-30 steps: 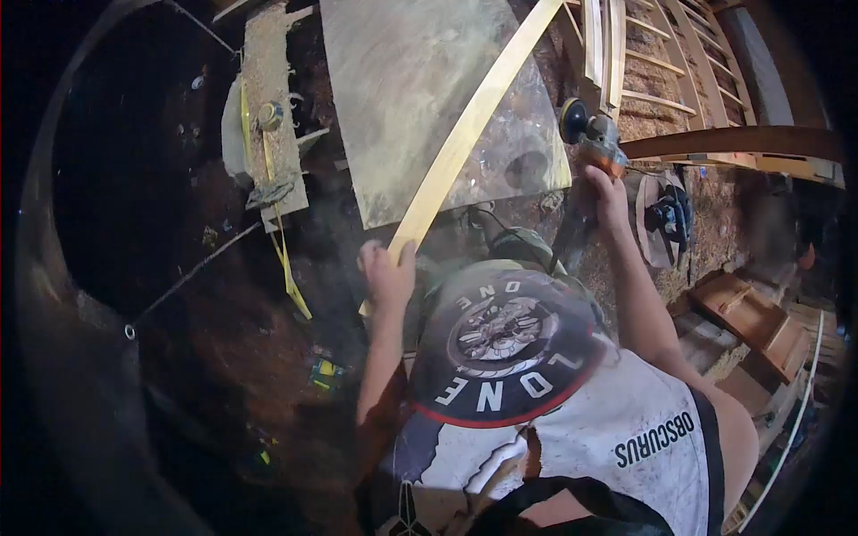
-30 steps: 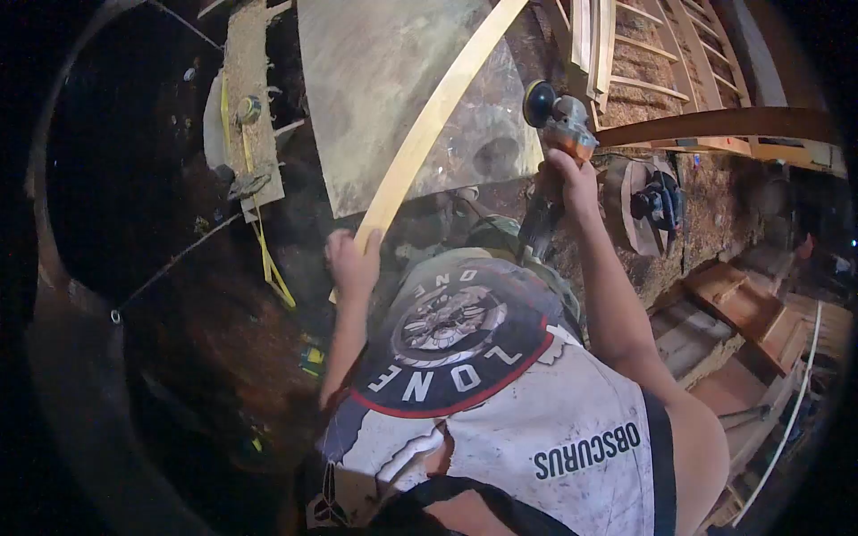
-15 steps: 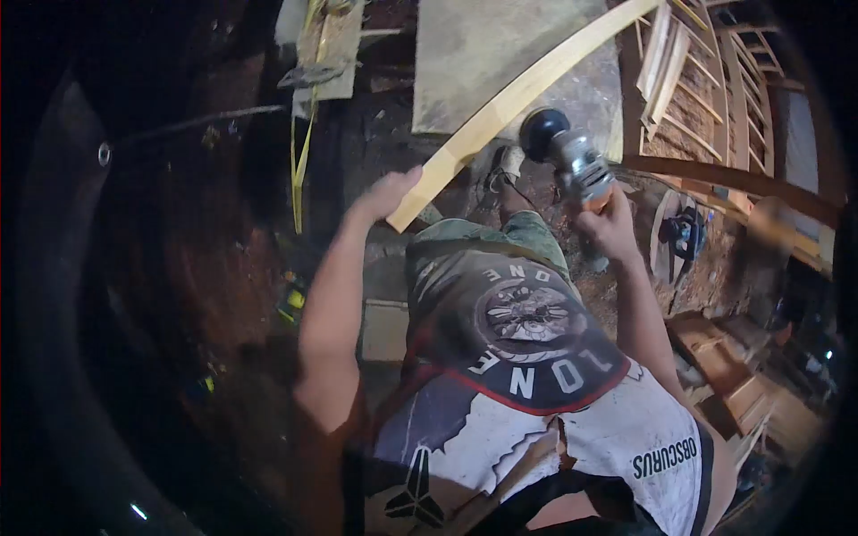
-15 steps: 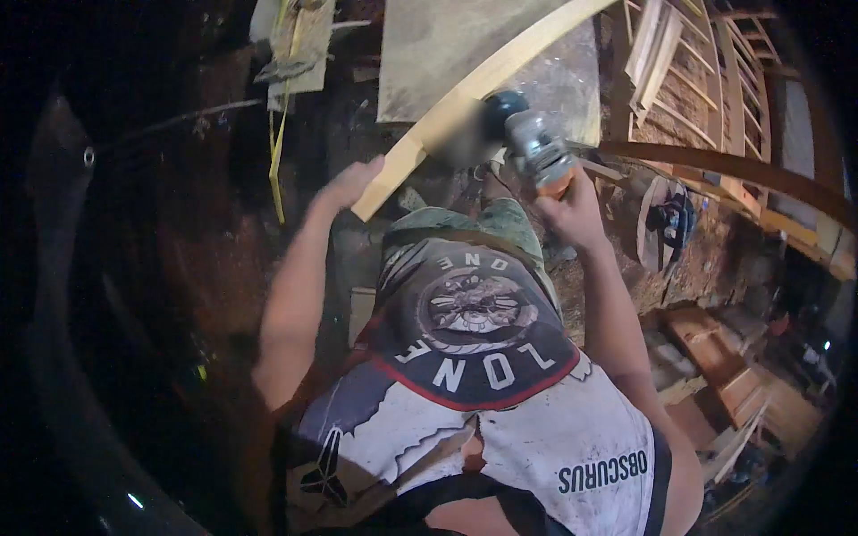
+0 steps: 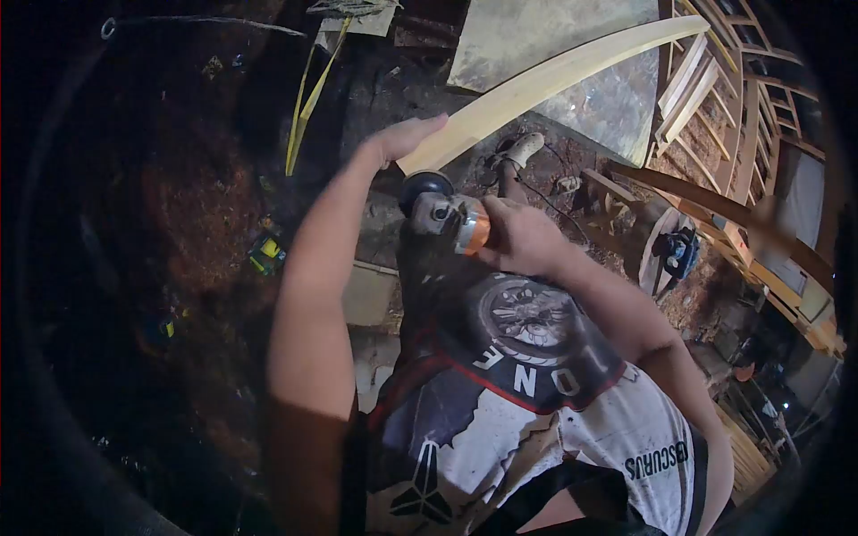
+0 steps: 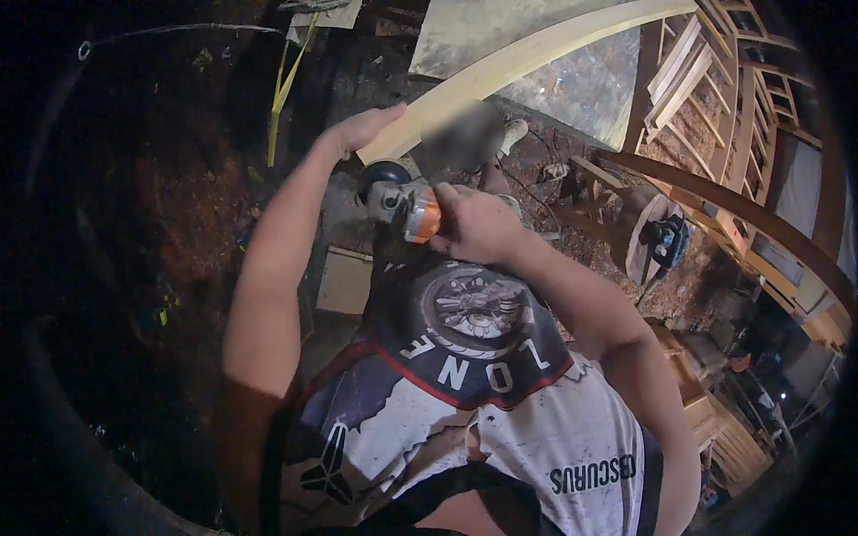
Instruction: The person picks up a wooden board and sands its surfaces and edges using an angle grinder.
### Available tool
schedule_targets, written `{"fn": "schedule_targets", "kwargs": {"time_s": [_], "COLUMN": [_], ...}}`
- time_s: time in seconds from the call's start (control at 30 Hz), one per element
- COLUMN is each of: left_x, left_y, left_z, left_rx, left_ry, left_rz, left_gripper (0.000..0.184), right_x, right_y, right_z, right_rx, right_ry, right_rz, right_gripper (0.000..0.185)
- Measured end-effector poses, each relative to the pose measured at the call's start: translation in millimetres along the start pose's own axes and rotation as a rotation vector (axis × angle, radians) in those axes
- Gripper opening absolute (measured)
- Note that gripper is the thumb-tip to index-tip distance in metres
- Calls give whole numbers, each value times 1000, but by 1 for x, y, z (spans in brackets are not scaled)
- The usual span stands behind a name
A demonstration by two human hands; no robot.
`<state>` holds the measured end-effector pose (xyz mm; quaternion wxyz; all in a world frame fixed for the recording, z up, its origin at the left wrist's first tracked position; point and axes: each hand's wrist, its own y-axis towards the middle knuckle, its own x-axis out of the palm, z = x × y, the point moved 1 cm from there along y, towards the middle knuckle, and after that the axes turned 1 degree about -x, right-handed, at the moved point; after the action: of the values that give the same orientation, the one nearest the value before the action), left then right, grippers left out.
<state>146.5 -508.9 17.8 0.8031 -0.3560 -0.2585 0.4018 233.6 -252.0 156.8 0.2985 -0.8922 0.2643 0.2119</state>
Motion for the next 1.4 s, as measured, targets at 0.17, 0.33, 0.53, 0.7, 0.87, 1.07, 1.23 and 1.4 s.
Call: {"fn": "schedule_targets", "kwargs": {"time_s": [0.17,0.33,0.53,0.7,0.87,1.07,1.23,1.4], "left_x": [6,8,-1,-7,-7,2,17,-25], "left_y": [-12,-30,-55,-66,-87,-114,-141,-209], "left_z": [4,7,-4,-47,-76,-72,-68,-144], "left_rx": [-16,-38,-113,-110,-149,-182,-153,-146], "left_ry": [-45,-97,35,40,158,174,452,262], "left_rz": [-19,4,101,143,220,332,437,378], "left_gripper": [71,72,73,74,75,74,77,50], "right_x": [-8,-39,-71,-109,-166,-223,-210,-118], "right_y": [0,-6,-9,-16,-30,-29,-49,-115], "right_z": [-8,29,88,136,167,228,249,223], "right_rx": [29,171,179,231,336,527,501,348], "right_ry": [-11,185,583,629,415,237,470,1112], "right_rz": [57,199,396,429,626,785,1064,986], "right_gripper": [56,53,48,48,46,52,44,35]}}
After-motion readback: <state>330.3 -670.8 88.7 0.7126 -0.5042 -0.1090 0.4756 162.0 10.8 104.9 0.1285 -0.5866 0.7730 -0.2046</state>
